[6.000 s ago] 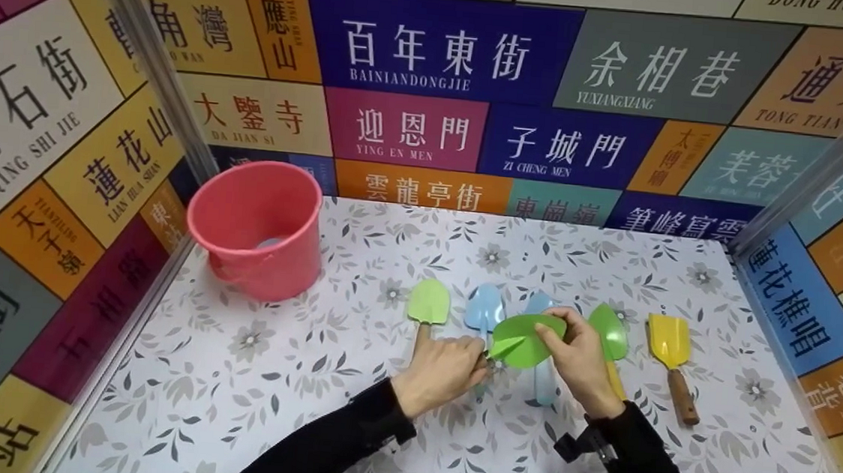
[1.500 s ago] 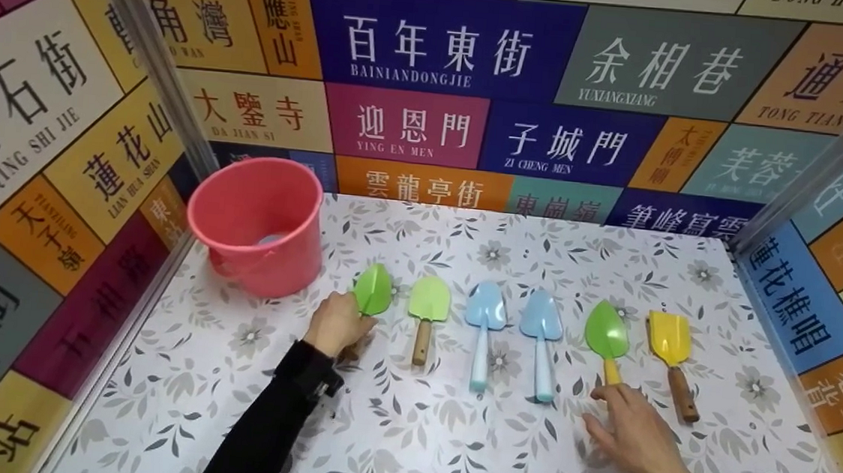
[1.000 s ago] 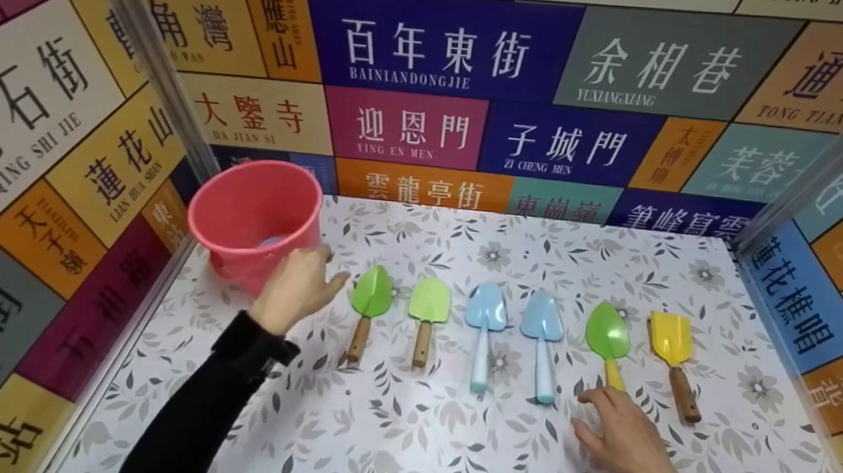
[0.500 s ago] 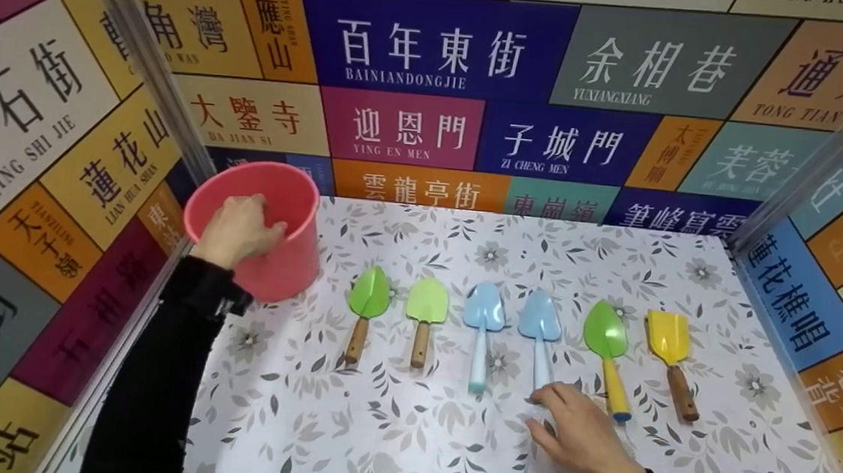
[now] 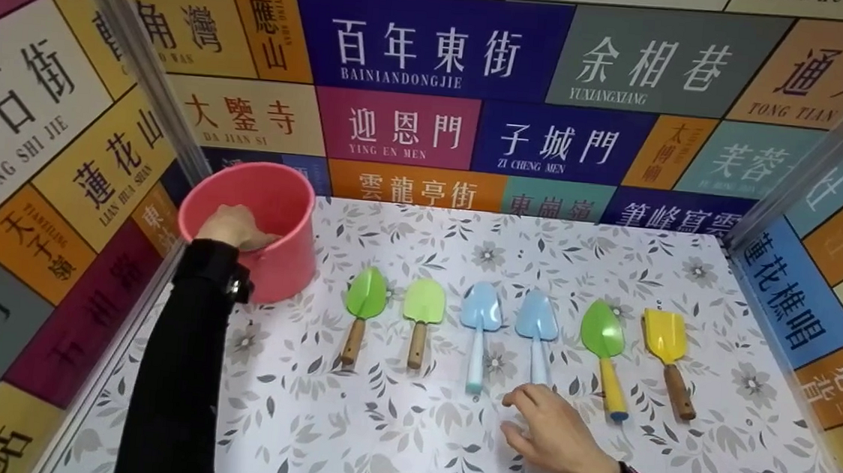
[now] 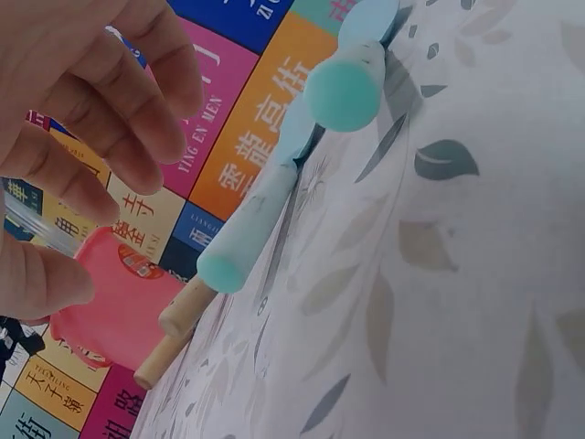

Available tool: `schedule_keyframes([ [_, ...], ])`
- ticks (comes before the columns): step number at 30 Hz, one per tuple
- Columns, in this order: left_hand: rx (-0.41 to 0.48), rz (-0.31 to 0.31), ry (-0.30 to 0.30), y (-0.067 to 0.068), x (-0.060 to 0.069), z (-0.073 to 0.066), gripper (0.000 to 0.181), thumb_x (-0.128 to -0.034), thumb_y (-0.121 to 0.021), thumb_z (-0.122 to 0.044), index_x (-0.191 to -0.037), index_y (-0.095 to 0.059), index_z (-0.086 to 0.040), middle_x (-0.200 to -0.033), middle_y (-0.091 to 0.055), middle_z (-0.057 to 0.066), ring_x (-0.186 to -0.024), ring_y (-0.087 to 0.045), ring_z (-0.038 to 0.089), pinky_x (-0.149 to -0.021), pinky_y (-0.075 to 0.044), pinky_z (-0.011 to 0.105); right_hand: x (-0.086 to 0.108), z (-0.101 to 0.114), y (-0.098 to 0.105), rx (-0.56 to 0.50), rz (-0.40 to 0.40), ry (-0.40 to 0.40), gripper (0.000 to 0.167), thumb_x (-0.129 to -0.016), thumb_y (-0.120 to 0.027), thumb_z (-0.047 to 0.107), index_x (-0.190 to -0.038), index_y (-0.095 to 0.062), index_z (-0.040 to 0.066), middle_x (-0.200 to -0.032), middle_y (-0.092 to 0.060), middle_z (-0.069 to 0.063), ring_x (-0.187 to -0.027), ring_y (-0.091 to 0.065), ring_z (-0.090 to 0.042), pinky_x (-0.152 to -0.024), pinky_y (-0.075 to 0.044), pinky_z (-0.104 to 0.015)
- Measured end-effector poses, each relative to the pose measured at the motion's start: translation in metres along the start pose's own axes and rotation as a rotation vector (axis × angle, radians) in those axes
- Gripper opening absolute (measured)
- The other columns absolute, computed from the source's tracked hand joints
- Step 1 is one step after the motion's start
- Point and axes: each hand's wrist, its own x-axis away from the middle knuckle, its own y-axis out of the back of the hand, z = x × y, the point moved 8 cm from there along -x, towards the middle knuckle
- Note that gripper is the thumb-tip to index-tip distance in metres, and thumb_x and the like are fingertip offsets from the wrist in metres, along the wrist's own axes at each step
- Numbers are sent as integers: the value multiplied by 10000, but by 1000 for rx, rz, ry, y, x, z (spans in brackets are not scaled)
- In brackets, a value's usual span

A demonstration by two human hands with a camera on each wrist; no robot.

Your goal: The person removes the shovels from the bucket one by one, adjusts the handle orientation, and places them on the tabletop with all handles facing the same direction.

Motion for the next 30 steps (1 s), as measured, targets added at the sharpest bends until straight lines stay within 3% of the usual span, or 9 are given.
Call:
schedule_keyframes([
  [8, -40, 35, 35, -4, -12, 15, 665, -964, -671, -577, -1069, -710, 79, -1132, -700, 290, -1102, -654, 451, -1022, -540, 544, 1, 0, -3, -10, 35, -38, 322, -762, -859, 82, -1037, -692, 87, -976, -662, 2, -859, -638, -188, -735, -574, -340],
  [15, -15, 96, 2, -7, -6, 12, 345, -969, -662, -325, -830, -666, -9, -882, -675, 182, -997, -660, 416, -982, -536, 544, 0, -1, -3, -15, 37, -43, 335, -764, -870, 92, -1046, -689, 103, -982, -666, -4, -861, -641, -209, -739, -577, -358],
  [18, 23, 115, -1, -9, -6, 10, 242, -924, -674, -197, -846, -697, 31, -838, -670, 153, -956, -662, 395, -957, -552, 514, 1, -1, -3, -14, 25, -34, 342, -754, -871, 90, -1043, -688, 103, -980, -666, -3, -859, -640, -207, -739, -577, -357],
  [21, 11, 130, -20, -11, -9, 9, 208, -886, -673, -138, -877, -721, 64, -908, -697, 199, -975, -662, 398, -981, -552, 513, 1, -1, -2, -17, 17, -29, 341, -749, -868, 84, -1038, -687, 99, -974, -662, 0, -853, -638, -202, -732, -575, -352],
  [24, -48, 156, -44, -15, -20, 12, 188, -885, -691, -145, -830, -713, 33, -1025, -699, 242, -1036, -654, 414, -1033, -533, 537, 1, -1, -1, -11, 0, -7, 348, -736, -867, 81, -1031, -684, 98, -967, -658, 5, -847, -638, -200, -723, -567, -338],
  [25, -77, 148, -45, -18, -30, 17, 183, -873, -695, -154, -789, -703, 8, -1044, -697, 241, -1039, -647, 407, -1037, -527, 534, 2, -1, -1, -11, -3, -1, 351, -734, -868, 82, -1031, -681, 99, -967, -657, 6, -847, -637, -201, -721, -564, -334],
  [28, -110, 163, -47, -28, -50, 28, 161, -862, -691, -136, -728, -678, -48, -1043, -689, 217, -1019, -636, 390, -1030, -526, 531, 2, -1, -1, -8, -17, 15, 366, -720, -871, 81, -1027, -673, 103, -962, -653, 10, -835, -633, -195, -706, -552, -320],
  [30, -118, 168, -48, -31, -55, 31, 139, -858, -677, -114, -733, -681, -52, -1030, -682, 199, -997, -626, 371, -1027, -523, 528, 3, -1, 0, -14, -16, 9, 367, -722, -871, 77, -1029, -671, 104, -964, -655, 11, -835, -634, -192, -706, -555, -322],
])
